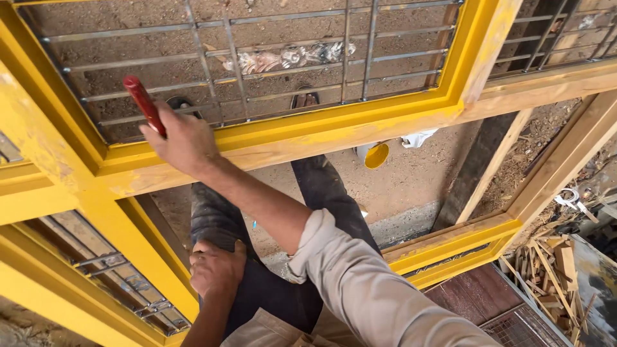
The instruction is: Painting a yellow base coat onto a large wooden window or door frame structure.
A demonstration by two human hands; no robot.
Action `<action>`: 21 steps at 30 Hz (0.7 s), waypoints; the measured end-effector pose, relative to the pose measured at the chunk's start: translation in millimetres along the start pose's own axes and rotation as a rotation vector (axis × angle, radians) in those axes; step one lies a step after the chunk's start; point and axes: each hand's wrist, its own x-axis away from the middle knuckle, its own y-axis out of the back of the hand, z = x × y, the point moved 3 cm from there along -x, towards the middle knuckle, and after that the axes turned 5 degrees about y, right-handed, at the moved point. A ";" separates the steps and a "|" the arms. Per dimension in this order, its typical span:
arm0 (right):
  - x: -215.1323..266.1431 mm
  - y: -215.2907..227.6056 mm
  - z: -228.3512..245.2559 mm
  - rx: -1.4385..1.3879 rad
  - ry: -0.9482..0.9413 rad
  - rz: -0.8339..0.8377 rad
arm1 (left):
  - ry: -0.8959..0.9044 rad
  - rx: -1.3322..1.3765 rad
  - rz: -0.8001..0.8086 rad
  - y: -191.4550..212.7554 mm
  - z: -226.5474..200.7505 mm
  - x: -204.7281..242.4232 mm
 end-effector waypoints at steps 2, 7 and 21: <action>-0.8 -42.7 37.1 -0.243 0.046 -0.084 | 0.047 0.029 -0.004 -4.5 18.4 2.9; 0.5 -40.1 -41.6 -0.235 -0.351 -0.019 | 0.002 0.163 0.040 0.3 27.2 1.8; -28.4 205.2 -99.9 0.028 -0.200 -0.212 | -0.035 0.292 0.130 2.7 59.9 -13.9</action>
